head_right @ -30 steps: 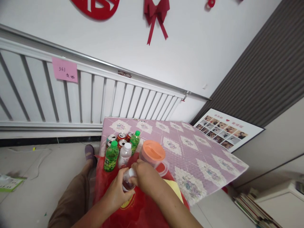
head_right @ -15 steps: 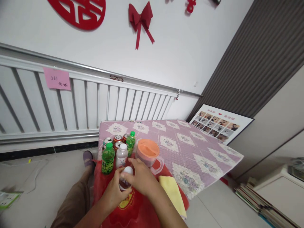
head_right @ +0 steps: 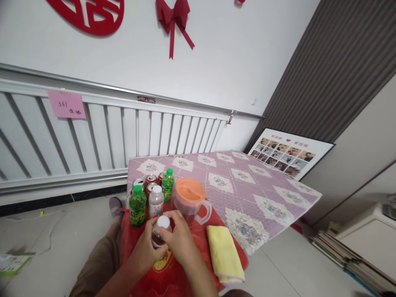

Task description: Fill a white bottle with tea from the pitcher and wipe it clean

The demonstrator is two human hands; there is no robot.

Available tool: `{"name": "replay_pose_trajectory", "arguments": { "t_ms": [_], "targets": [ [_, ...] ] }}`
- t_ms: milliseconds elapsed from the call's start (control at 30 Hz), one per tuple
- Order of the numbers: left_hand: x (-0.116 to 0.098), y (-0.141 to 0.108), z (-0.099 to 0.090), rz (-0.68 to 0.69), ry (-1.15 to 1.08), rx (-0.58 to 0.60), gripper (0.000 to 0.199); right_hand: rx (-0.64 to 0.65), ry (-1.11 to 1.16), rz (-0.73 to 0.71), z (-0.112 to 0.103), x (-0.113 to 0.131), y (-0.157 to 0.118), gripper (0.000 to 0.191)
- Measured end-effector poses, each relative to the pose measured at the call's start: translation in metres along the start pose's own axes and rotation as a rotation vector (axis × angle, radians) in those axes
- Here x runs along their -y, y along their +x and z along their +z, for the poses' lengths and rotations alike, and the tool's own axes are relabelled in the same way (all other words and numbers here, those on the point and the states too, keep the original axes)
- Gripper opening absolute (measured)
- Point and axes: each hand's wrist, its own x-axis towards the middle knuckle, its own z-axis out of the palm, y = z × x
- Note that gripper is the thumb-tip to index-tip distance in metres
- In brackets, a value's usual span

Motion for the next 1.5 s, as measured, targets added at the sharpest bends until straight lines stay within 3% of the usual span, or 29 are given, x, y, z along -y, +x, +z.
{"name": "replay_pose_trajectory", "arguments": {
  "t_ms": [100, 200, 300, 400, 533, 700, 867, 1167, 1500],
  "targets": [
    [0.0, 0.0, 0.0, -0.003, 0.01, -0.003, 0.067, -0.148, -0.083, 0.086, 0.013, 0.004, -0.003, 0.022],
    [-0.001, 0.001, 0.0, 0.008, -0.004, 0.022, 0.066, -0.218, -0.106, 0.15, 0.021, 0.009, -0.005, 0.027],
    [-0.002, 0.001, -0.001, 0.019, -0.024, 0.029, 0.067, -0.164, 0.033, 0.175, 0.02, 0.009, -0.007, 0.047],
    [-0.003, 0.001, -0.001, 0.011, -0.031, 0.023, 0.068, -0.02, 0.211, 0.15, 0.013, 0.005, -0.008, 0.062],
    [-0.001, 0.001, 0.0, 0.012, -0.041, 0.028, 0.066, 0.051, 0.269, 0.067, 0.008, -0.003, -0.009, 0.046],
    [0.002, 0.001, 0.0, 0.014, -0.043, 0.022, 0.068, -0.11, 0.221, 0.015, 0.02, -0.007, -0.01, 0.036],
    [0.002, 0.0, 0.0, 0.003, -0.074, 0.021, 0.063, -0.278, 0.163, 0.001, 0.034, -0.004, -0.014, 0.034],
    [-0.001, -0.001, -0.002, -0.014, -0.151, 0.037, 0.062, -0.351, 0.117, -0.008, 0.043, -0.009, -0.016, 0.035],
    [0.003, -0.001, -0.002, -0.004, -0.118, 0.056, 0.069, -0.286, 0.218, 0.074, 0.043, -0.008, -0.018, 0.048]
  ]
}}
